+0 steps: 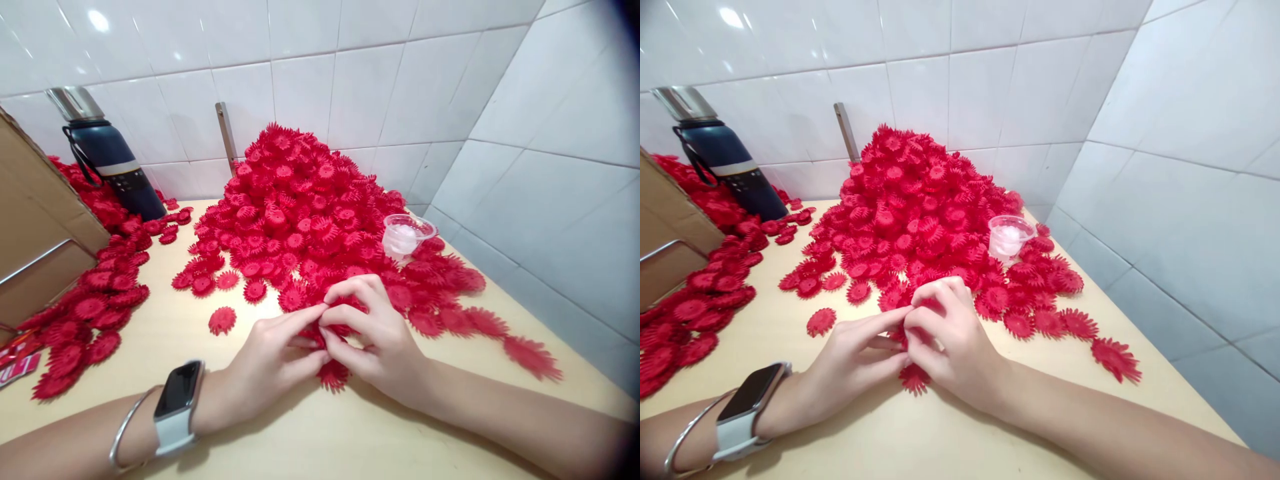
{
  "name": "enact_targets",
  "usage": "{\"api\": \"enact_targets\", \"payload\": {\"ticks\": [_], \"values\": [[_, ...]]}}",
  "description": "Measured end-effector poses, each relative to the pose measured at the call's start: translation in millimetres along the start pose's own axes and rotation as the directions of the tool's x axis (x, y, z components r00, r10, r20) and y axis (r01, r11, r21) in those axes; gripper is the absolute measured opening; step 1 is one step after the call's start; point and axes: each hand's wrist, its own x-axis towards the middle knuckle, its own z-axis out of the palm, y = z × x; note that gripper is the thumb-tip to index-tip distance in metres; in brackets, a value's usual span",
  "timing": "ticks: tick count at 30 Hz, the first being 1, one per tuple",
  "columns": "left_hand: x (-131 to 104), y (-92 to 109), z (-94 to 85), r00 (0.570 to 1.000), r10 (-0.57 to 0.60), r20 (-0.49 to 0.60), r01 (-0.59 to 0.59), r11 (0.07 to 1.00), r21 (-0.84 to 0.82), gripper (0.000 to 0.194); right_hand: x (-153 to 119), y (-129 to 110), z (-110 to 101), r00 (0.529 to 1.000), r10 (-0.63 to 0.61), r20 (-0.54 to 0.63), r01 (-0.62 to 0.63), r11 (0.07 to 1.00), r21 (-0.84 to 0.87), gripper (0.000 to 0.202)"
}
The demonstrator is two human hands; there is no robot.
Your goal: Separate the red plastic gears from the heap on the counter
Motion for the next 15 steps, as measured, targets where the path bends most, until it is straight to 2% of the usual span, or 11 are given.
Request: {"api": "enact_targets", "payload": {"ticks": [3, 8, 12, 15], "values": [[0.9, 1.4, 0.4, 1.000, -0.001, 0.007, 0.001, 1.000, -0.014, 0.029, 1.1, 0.3, -0.2, 1.000, 0.007, 0.027, -0.008, 0.999, 0.034, 0.018], [3.0, 1.0, 0.1, 1.000, 0.012, -0.026, -0.016, 0.990, -0.141, 0.039, 1.5, 2.7, -1.2, 0.995, 0.100, 0.006, -0.100, 0.987, 0.126, 0.019], [4.9, -1.8, -2.6, 0.993, -0.101, -0.054, 0.085, 0.965, -0.250, 0.031, 1.4, 4.1, -2.3, 0.988, 0.156, 0.017, -0.156, 0.972, 0.177, 0.016], [6.1, -3.6, -3.8, 0.989, -0.131, -0.062, 0.107, 0.950, -0.295, 0.024, 1.7, 3.3, -2.4, 0.989, 0.150, 0.014, -0.150, 0.972, 0.181, 0.016]]}}
